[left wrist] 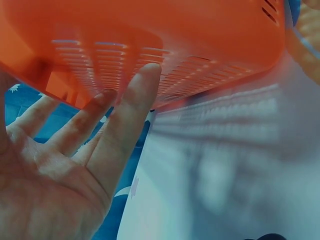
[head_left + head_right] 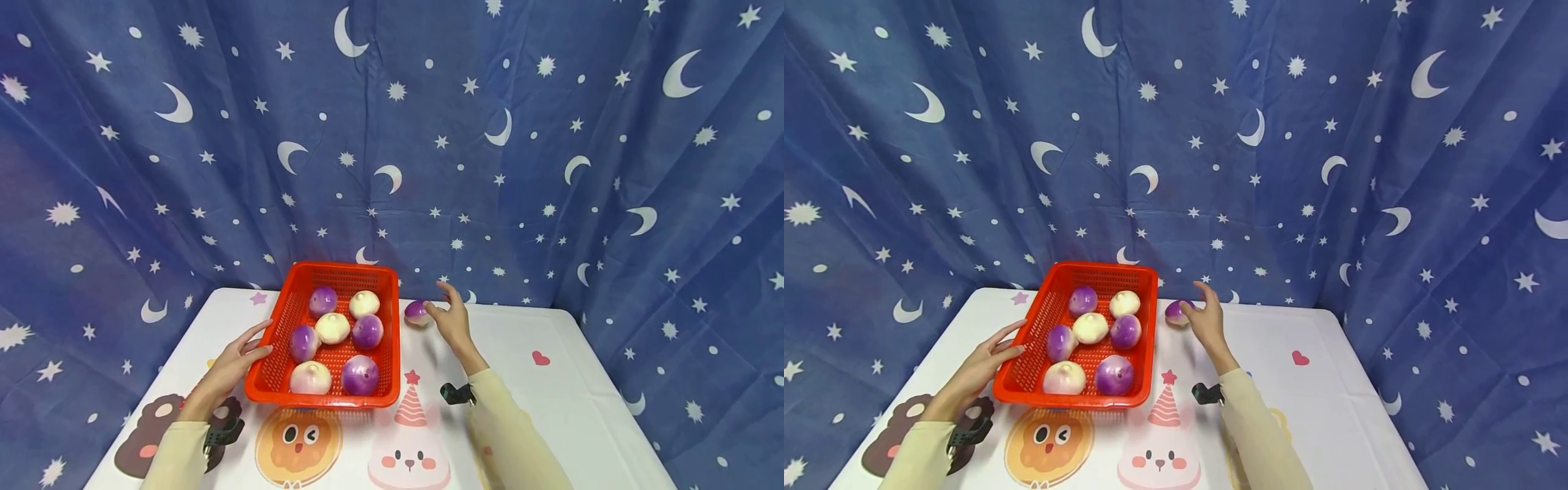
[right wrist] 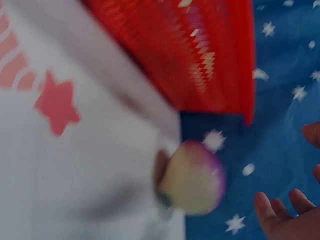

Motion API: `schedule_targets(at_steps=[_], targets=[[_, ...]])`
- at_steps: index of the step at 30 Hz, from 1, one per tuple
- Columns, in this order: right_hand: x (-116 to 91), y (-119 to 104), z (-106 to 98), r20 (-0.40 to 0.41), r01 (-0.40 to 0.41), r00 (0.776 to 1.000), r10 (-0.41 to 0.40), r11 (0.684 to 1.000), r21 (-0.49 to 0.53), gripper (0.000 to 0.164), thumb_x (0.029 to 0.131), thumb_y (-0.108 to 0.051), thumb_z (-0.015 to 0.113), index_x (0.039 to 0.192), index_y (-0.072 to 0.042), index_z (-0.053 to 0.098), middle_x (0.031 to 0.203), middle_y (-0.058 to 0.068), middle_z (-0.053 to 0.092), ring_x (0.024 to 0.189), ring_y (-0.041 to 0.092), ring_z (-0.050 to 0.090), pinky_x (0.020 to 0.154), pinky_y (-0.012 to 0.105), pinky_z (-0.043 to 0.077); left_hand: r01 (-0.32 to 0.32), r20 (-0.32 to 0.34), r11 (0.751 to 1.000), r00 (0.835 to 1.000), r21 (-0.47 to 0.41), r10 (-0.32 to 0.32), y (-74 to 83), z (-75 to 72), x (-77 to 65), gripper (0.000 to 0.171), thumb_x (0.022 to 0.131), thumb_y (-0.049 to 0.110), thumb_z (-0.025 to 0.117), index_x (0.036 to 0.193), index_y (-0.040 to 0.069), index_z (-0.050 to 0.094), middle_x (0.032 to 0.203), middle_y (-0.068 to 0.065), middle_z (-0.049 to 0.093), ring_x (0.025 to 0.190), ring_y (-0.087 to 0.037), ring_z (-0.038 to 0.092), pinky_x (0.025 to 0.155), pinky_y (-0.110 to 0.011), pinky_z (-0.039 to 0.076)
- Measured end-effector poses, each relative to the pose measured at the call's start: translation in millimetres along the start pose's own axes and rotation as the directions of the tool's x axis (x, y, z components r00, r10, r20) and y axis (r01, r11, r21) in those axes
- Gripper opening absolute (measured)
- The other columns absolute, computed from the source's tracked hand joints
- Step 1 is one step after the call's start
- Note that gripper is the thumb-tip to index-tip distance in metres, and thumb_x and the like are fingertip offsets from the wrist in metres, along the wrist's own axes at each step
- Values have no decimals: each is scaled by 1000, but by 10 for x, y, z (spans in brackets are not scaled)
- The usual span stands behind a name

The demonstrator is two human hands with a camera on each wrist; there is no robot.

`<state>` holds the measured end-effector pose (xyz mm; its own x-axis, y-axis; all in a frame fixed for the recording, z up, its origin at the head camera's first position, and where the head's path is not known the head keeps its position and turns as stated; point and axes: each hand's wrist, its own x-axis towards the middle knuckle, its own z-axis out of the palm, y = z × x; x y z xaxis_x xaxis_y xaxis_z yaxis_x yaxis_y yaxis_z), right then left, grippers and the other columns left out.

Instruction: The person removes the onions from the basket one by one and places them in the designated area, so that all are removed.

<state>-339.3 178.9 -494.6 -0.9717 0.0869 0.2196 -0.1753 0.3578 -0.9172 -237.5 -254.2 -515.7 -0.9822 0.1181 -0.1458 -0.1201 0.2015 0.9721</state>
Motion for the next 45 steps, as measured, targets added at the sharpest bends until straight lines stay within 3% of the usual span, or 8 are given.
schedule_targets(at_steps=[6, 19, 26, 38, 45], targets=[[-134, -319, 2, 26, 19, 999, -20, 998, 56, 57, 88, -14, 72, 140, -17, 50, 151, 7, 42, 139, 31, 44, 107, 44, 47, -1, -2, 1000, 1000, -3, 1, 0, -6, -28, 66, 100, 24, 56, 157, 24, 22, 151, -29, 38, 126, -44, 55, 91, -47, 57], [-403, -628, -28, 96, 55, 993, -66, 993, 106, 57, 87, -9, 70, 139, -23, 50, 149, 3, 45, 136, 25, 47, 106, 45, 48, 17, -10, 1000, 1000, 4, -17, -19, -12, -11, 66, 99, 24, 57, 156, 25, 24, 150, -27, 40, 124, -42, 57, 89, -45, 58], [-521, -745, -16, 145, 80, 984, -103, 984, 160, 58, 87, -5, 70, 139, -19, 50, 148, 7, 46, 136, 30, 48, 103, 45, 50, -11, -6, 1000, 1000, 12, 12, 15, -10, -10, 67, 100, 25, 56, 157, 23, 22, 151, -29, 38, 125, -44, 56, 89, -45, 58], [-703, -839, 151, 258, 115, 954, -153, 981, 155, 56, 86, -15, 72, 138, -16, 51, 140, 11, 54, 129, 40, 52, 106, 50, 47, -6, -20, 1000, 1000, 14, 7, 26, -6, 4, 66, 100, 25, 57, 157, 23, 24, 151, -29, 39, 125, -45, 56, 89, -46, 58], [-791, -880, 299, 310, 74, 944, -113, 988, 137, 54, 86, -7, 71, 137, -12, 52, 142, 12, 52, 131, 39, 49, 103, 53, 48, -6, -15, 1000, 1000, 0, 5, 20, 8, -21, 66, 100, 25, 56, 157, 22, 23, 151, -29, 38, 125, -44, 56, 90, -45, 57]])
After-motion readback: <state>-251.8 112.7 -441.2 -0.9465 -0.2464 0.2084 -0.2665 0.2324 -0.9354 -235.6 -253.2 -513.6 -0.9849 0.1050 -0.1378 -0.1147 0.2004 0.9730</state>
